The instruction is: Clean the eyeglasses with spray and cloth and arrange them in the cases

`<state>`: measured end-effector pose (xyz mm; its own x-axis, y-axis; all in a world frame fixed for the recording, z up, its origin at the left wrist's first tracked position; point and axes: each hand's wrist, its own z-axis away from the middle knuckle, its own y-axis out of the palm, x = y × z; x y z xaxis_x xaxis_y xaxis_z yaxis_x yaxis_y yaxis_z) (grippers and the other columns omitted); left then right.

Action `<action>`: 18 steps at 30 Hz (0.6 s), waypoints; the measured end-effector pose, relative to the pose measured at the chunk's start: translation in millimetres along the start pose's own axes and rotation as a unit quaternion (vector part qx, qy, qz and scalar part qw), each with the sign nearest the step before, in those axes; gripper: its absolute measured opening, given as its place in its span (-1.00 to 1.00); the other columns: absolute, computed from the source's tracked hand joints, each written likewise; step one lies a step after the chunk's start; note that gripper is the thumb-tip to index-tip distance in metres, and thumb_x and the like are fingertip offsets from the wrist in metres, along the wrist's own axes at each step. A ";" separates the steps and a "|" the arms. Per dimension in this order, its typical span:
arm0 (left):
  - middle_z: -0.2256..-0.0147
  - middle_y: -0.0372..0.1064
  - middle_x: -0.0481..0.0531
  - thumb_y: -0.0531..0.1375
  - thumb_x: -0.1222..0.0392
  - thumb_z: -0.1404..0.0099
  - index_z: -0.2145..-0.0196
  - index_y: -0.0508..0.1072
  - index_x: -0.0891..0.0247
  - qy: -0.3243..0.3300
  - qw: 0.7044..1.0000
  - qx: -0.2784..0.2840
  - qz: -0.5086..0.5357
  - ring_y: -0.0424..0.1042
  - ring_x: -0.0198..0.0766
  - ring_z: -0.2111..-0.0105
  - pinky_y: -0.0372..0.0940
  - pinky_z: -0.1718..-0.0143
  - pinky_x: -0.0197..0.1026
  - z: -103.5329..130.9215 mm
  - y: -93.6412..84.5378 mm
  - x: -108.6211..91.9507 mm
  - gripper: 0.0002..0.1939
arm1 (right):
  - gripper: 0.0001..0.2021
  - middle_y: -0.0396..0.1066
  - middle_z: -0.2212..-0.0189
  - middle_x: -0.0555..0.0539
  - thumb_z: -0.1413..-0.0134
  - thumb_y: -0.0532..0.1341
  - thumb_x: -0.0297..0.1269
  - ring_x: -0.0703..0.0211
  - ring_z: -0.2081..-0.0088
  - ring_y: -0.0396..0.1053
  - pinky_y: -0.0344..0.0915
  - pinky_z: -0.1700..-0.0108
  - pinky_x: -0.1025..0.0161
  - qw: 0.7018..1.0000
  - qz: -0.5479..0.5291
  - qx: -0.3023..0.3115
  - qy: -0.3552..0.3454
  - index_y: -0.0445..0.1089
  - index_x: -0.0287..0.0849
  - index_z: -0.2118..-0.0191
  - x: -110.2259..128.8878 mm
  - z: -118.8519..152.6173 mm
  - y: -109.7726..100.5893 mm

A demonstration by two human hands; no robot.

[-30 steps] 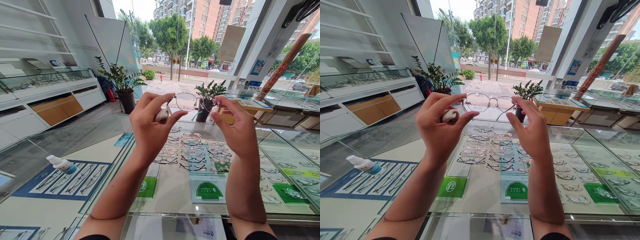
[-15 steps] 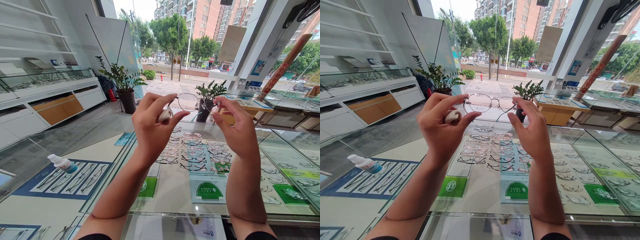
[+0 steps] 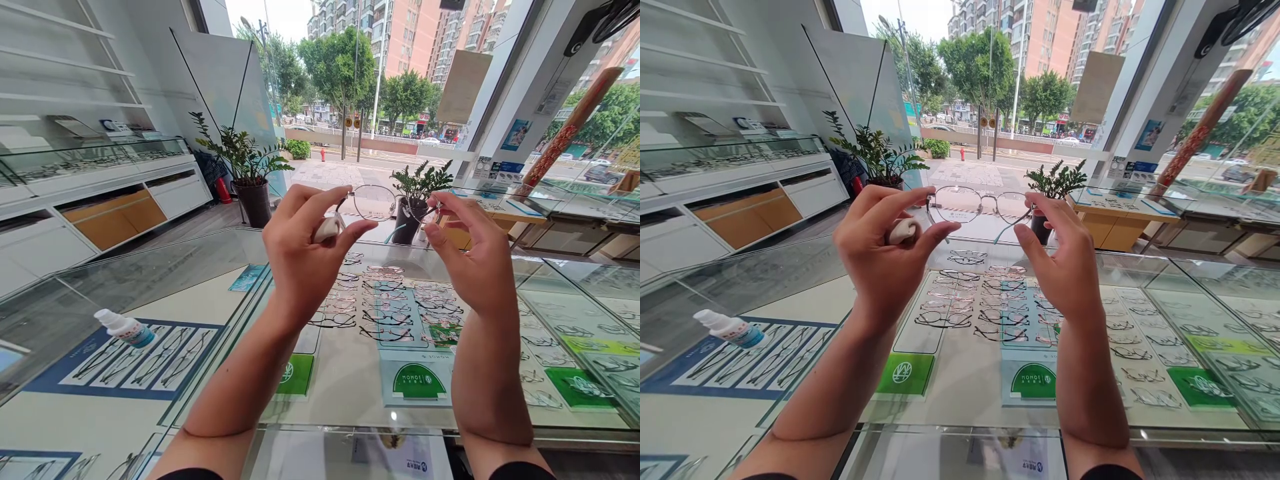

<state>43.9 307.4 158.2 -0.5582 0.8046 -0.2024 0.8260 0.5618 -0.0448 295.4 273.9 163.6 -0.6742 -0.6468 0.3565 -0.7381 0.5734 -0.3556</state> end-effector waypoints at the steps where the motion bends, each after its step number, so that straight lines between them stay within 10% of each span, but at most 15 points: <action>1: 0.14 0.56 0.05 0.56 -0.13 -0.33 -0.08 0.71 0.01 -0.003 1.000 0.003 0.001 0.53 -0.17 0.22 0.51 0.15 -0.05 -0.7 -0.3 0.3 -0.57 | -0.61 0.65 -0.15 -0.15 -0.45 0.34 -0.08 -0.13 -0.10 0.62 0.63 -0.17 -0.21 1.000 0.001 -0.006 -0.002 0.58 0.05 -0.29 0.4 0.0 0.4; 18: 0.11 0.64 0.06 0.53 -0.13 -0.36 -0.04 0.72 0.00 -0.055 0.996 0.061 0.046 0.56 -0.14 0.19 0.50 0.19 -0.07 -10.7 -8.4 14.4 -0.64 | -0.59 0.62 -0.07 -0.16 -0.45 0.34 0.03 -0.17 -0.08 0.57 0.61 -0.14 -0.24 0.997 0.009 -0.067 -0.039 0.55 0.11 -0.30 12.4 3.3 6.5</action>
<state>28.2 316.3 166.2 -0.4736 0.8218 -0.3166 0.8802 0.4537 -0.1391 282.4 267.9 162.9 -0.6876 -0.6694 0.2812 -0.7258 0.6446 -0.2403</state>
